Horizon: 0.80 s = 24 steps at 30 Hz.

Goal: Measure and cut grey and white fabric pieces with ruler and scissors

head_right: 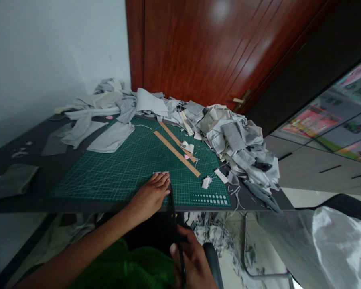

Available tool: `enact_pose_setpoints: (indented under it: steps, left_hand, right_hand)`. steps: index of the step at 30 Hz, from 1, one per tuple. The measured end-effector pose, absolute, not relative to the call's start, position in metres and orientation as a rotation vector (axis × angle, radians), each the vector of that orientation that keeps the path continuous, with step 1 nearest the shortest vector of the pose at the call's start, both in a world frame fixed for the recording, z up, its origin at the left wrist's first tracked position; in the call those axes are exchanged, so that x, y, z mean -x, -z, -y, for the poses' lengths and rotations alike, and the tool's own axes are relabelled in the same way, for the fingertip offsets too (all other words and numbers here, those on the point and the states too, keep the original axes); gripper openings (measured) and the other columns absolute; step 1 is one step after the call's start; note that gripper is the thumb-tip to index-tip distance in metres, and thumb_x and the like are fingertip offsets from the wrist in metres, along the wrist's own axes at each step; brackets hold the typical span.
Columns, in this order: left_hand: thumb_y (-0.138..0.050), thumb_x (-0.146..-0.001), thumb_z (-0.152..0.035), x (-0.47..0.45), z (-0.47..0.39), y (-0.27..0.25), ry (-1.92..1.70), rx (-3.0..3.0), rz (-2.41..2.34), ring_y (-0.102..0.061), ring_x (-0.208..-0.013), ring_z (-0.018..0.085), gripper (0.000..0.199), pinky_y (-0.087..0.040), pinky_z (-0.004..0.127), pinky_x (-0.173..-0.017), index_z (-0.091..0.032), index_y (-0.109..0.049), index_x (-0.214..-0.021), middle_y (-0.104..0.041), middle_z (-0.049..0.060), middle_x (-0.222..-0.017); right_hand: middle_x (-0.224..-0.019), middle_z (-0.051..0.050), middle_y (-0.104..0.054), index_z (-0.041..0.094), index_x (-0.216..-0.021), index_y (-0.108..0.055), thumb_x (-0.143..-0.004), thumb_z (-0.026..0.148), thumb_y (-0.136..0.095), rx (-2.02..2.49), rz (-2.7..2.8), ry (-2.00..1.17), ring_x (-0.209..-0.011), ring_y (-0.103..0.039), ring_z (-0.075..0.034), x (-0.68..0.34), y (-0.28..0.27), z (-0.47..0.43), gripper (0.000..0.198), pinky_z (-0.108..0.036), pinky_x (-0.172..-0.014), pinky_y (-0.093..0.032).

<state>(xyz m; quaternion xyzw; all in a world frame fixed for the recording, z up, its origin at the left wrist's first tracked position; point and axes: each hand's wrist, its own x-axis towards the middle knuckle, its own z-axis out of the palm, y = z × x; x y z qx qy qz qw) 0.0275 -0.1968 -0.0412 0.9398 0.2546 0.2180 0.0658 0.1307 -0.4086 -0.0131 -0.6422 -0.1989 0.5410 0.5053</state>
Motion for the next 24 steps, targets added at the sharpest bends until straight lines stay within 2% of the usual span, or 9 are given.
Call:
enact_pose_setpoints:
  steps: [5,12,24]
  left_hand:
    - [-0.047,-0.102,-0.022,-0.0278,0.1970,0.0420,-0.644,-2.837,-0.780,-0.046,-0.142,0.030,0.039,-0.033,0.048,-0.122,-0.003,-0.058,-0.133,-0.054,0.021,-0.148]
    - [-0.045,-0.102,-0.023,-0.0280,0.1966,0.0451,-0.684,-2.840,-0.779,-0.048,-0.141,0.029,0.036,-0.034,0.048,-0.121,-0.006,-0.059,-0.131,-0.056,0.020,-0.146]
    - [-0.045,-0.102,-0.021,-0.0278,0.1967,0.0435,-0.682,-2.831,-0.772,-0.047,-0.141,0.030,0.038,-0.033,0.049,-0.121,-0.004,-0.058,-0.132,-0.055,0.021,-0.146]
  right_hand:
    - [-0.057,0.007,-0.057,0.021,-0.137,-0.051,-0.074,0.069,-0.078,1.556,0.471,-1.294,-0.037,-0.038,-0.004,-0.1292,0.0147,0.4087,0.084,-0.015,-0.036,-0.029]
    - [-0.048,0.009,-0.051,0.020,-0.139,-0.052,-0.074,0.069,-0.077,1.576,0.490,-1.317,-0.036,-0.036,-0.005,-0.1326,0.0128,0.4103,0.085,-0.015,-0.036,-0.029]
    - [-0.059,0.012,-0.050,0.024,-0.126,-0.053,-0.074,0.065,-0.079,1.468,0.427,-1.382,-0.033,-0.036,-0.002,-0.1363,0.0128,0.4024,0.071,-0.013,-0.032,-0.029]
